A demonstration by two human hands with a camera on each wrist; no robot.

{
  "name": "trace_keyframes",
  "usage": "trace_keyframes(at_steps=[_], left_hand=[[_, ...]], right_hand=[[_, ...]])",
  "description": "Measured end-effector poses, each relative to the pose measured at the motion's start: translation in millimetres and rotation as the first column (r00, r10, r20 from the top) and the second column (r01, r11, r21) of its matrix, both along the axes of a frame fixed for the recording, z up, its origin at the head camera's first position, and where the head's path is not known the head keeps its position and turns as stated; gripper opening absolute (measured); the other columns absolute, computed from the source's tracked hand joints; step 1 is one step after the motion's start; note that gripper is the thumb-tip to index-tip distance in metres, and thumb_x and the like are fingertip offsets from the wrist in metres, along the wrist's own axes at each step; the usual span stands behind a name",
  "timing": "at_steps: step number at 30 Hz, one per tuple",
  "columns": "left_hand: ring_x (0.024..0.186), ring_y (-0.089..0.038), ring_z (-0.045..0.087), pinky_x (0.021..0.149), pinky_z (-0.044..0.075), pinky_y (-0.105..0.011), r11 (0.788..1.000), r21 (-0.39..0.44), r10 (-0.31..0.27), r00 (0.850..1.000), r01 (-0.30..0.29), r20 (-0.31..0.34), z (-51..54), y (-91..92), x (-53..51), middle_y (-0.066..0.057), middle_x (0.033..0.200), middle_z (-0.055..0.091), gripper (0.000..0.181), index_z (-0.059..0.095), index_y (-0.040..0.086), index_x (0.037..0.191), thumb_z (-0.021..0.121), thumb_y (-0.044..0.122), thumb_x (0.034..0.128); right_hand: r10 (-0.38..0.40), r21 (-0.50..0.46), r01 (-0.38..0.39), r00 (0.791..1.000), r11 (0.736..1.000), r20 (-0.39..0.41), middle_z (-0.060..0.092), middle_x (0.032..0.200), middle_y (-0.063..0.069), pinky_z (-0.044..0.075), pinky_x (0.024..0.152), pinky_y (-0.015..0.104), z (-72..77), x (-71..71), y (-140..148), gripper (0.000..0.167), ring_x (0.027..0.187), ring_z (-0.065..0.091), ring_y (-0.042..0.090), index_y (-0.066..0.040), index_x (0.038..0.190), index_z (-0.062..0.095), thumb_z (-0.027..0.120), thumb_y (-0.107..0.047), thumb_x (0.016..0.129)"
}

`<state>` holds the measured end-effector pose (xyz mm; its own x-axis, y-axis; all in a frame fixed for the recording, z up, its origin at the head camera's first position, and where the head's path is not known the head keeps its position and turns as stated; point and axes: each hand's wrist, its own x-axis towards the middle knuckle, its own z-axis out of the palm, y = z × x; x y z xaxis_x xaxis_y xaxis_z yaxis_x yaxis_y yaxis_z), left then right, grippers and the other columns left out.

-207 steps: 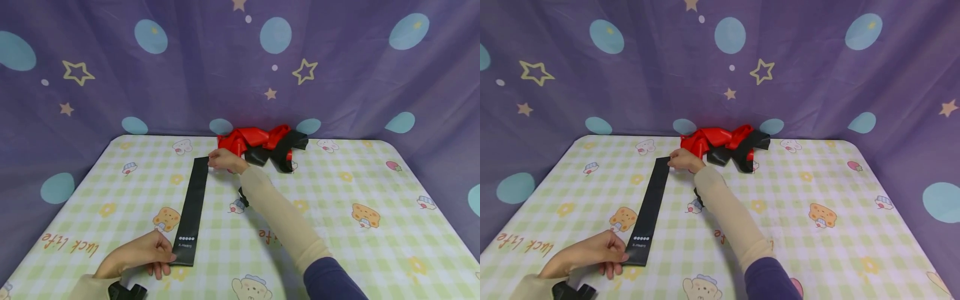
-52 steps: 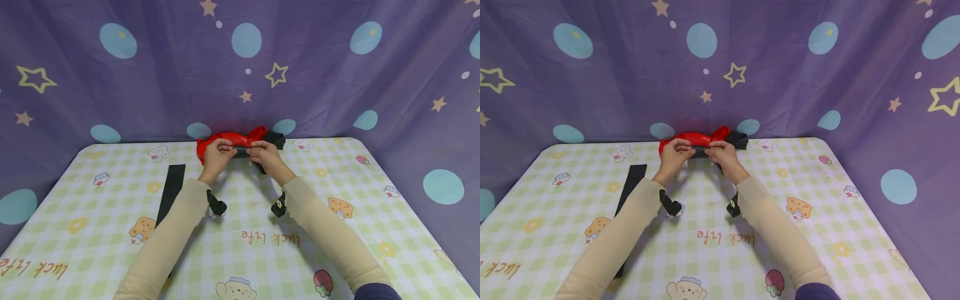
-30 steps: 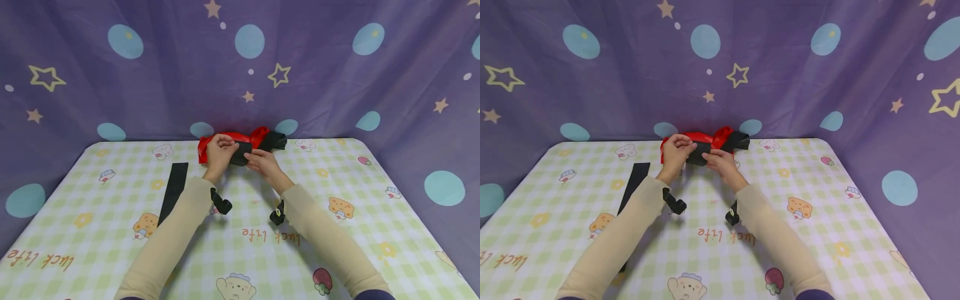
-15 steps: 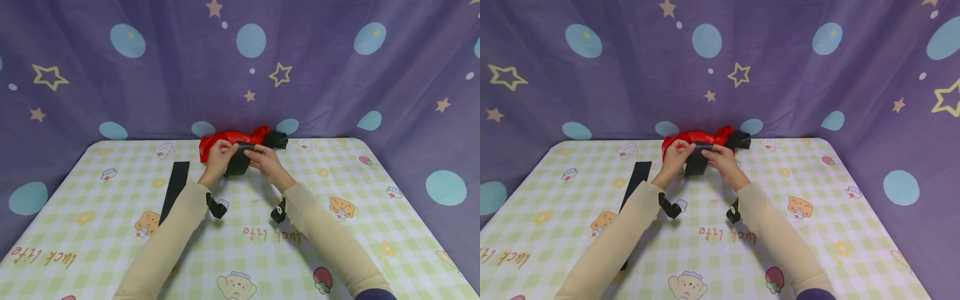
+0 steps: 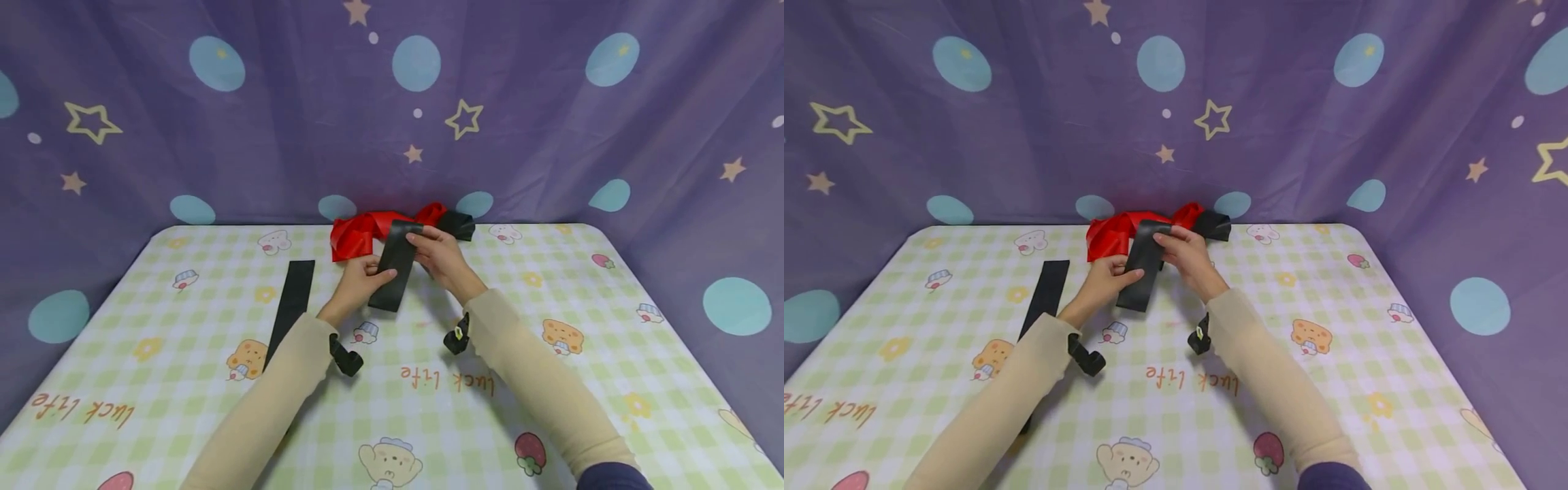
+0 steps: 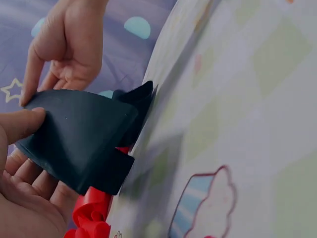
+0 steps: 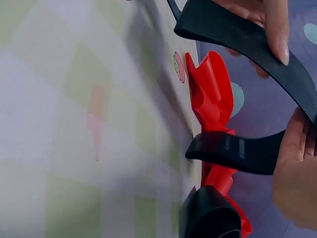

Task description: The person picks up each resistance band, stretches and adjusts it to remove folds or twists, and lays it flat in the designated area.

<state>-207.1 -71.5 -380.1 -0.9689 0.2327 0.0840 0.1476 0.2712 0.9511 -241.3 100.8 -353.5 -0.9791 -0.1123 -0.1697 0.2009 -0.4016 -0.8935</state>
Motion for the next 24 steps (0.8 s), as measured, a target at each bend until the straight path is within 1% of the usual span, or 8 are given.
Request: trace_keyframes(at_steps=[2, 4, 6, 9, 15, 21, 22, 24], left_hand=[[0.087, -0.025, 0.07, 0.081, 0.057, -0.037, 1.0, -0.018, 0.004, 1.0, -0.004, -0.003, -1.4, -0.2, 5.2, -0.026, 0.105, 0.068, 0.026, 0.064, -0.009, 0.107, 0.065, 0.007, 0.0874], [0.084, -0.024, 0.071, 0.078, 0.057, -0.034, 0.999, -0.03, -0.012, 1.0, 0.012, 0.009, -4.8, -0.8, 10.3, -0.025, 0.102, 0.069, 0.026, 0.064, -0.009, 0.107, 0.065, 0.008, 0.0874], [0.078, -0.022, 0.071, 0.072, 0.058, -0.034, 0.998, -0.016, -0.054, 0.997, 0.055, 0.062, -9.5, -1.6, 16.4, -0.024, 0.099, 0.07, 0.026, 0.063, -0.01, 0.108, 0.064, 0.008, 0.0886], [0.068, -0.021, 0.071, 0.064, 0.058, -0.032, 0.994, 0.033, -0.111, 0.98, 0.107, 0.164, -16.2, -2.8, 27.0, -0.024, 0.093, 0.071, 0.027, 0.06, -0.01, 0.11, 0.062, 0.008, 0.0906], [0.06, -0.015, 0.069, 0.056, 0.055, -0.026, 0.986, 0.11, -0.15, 0.953, 0.125, 0.262, -22.4, -3.3, 42.1, -0.018, 0.08, 0.072, 0.023, 0.059, -0.009, 0.106, 0.061, 0.008, 0.0913], [0.059, -0.012, 0.069, 0.055, 0.053, -0.024, 0.978, 0.14, -0.19, 0.936, 0.154, 0.298, -21.8, -1.2, 53.2, -0.017, 0.078, 0.072, 0.028, 0.058, -0.01, 0.112, 0.061, 0.008, 0.0913], [0.06, -0.012, 0.069, 0.055, 0.053, -0.024, 0.978, 0.138, -0.193, 0.934, 0.158, 0.301, -21.3, -1.6, 55.2, -0.018, 0.079, 0.072, 0.029, 0.058, -0.01, 0.113, 0.061, 0.008, 0.0911], [0.06, -0.013, 0.069, 0.055, 0.053, -0.024, 0.977, 0.135, -0.2, 0.932, 0.166, 0.301, -21.0, -2.2, 59.4, -0.019, 0.08, 0.072, 0.029, 0.058, -0.01, 0.113, 0.061, 0.007, 0.0908]], right_hand=[[0.001, -0.007, -0.001, 1.0, 1.0, 0.02, 0.067, 0.084, 0.0, 0.054, 0.066, 0.022, -1.7, -0.8, 0, 0.012, 0.069, 0.066, 0.009, -0.004, 0.101, 0.061, 0.059, 0.001, 0.09], [0.016, -0.023, -0.015, 0.999, 1.0, 0.037, 0.065, 0.1, 0.002, 0.053, 0.071, 0.022, -3.7, -1.0, 1, 0.03, 0.075, 0.065, 0.008, -0.001, 0.122, 0.054, 0.057, 0.001, 0.091], [0.033, -0.049, -0.031, 0.998, 0.998, 0.054, 0.058, 0.118, 0.006, 0.051, 0.075, 0.021, -6.1, -0.7, 3, 0.049, 0.081, 0.063, 0.006, 0.0, 0.139, 0.038, 0.053, 0.001, 0.093], [0.054, -0.087, -0.047, 0.995, 0.995, 0.082, 0.051, 0.126, 0.007, 0.05, 0.077, 0.02, -9.7, -0.5, 6, 0.06, 0.085, 0.062, 0.005, -0.001, 0.148, 0.022, 0.049, 0.001, 0.094], [0.053, -0.073, -0.047, 0.995, 0.996, 0.082, 0.057, 0.105, -0.002, 0.049, 0.067, 0.015, -10.2, -4.0, 6, 0.061, 0.076, 0.06, 0.002, 0.001, 0.147, 0.021, 0.05, 0.003, 0.093], [0.042, -0.06, -0.041, 0.999, 0.997, 0.025, 0.064, 0.081, -0.005, 0.045, 0.061, 0.014, -10.0, -7.8, 1, 0.015, 0.069, 0.057, 0.004, -0.002, 0.1, 0.055, 0.053, 0.009, 0.089], [0.044, -0.065, -0.043, 0.999, 0.997, 0.011, 0.064, 0.074, -0.004, 0.047, 0.061, 0.015, -10.5, -7.9, 0, 0.014, 0.067, 0.058, 0.005, -0.004, 0.09, 0.055, 0.053, 0.01, 0.088], [0.049, -0.06, -0.049, 0.999, 0.997, -0.002, 0.064, 0.076, -0.003, 0.048, 0.062, 0.015, -10.6, -7.2, -1, 0.016, 0.069, 0.06, 0.006, -0.002, 0.093, 0.056, 0.052, 0.013, 0.087]])
